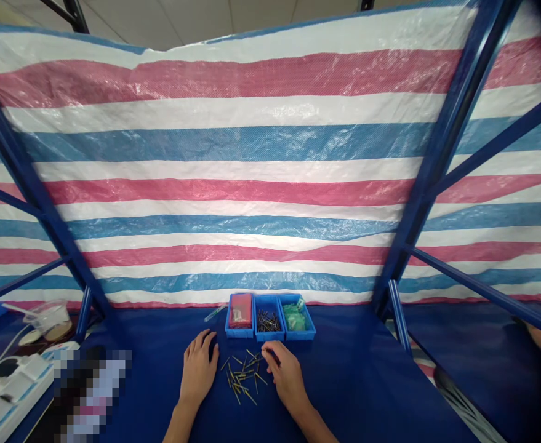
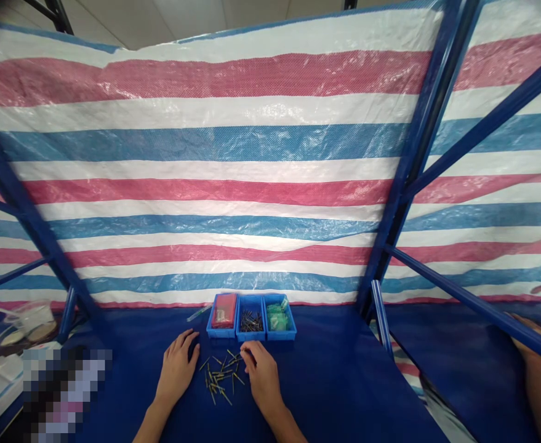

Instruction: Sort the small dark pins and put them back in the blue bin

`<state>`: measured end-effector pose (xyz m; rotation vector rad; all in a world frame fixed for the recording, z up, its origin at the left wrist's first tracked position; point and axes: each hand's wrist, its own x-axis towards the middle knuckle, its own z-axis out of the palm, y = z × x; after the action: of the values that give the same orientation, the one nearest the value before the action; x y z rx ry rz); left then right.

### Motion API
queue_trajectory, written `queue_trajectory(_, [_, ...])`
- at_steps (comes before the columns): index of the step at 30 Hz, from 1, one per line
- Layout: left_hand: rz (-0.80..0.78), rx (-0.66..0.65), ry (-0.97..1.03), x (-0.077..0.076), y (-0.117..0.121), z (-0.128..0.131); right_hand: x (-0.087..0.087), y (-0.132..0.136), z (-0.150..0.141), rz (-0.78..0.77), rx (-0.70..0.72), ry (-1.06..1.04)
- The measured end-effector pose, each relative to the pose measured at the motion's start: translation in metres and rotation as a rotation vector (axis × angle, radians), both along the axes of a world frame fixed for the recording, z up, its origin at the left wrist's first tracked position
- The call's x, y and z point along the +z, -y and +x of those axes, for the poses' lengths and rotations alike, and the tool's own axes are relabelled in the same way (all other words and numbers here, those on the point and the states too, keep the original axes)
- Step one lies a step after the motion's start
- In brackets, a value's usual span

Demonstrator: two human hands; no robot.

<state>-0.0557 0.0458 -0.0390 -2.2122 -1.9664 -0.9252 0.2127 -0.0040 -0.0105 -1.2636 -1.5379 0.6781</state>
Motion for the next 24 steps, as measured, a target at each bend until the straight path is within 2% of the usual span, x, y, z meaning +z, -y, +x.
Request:
queue_trajectory(4, [0.004, -0.001, 0.001, 0.0005, 0.0004, 0.0006, 0.0006, -0.0010, -0.0006, 0.074, -0.050, 0.085])
queue_trajectory(18, [0.005, 0.003, -0.027, -0.0006, -0.0006, 0.0002, 0.0033, 0.0003, -0.0001, 0.067, -0.053, 0.109])
queue_trajectory(24, [0.019, 0.007, -0.026, 0.0007, 0.0001, 0.0013, 0.0030, 0.0009, 0.0012, 0.067, -0.001, 0.070])
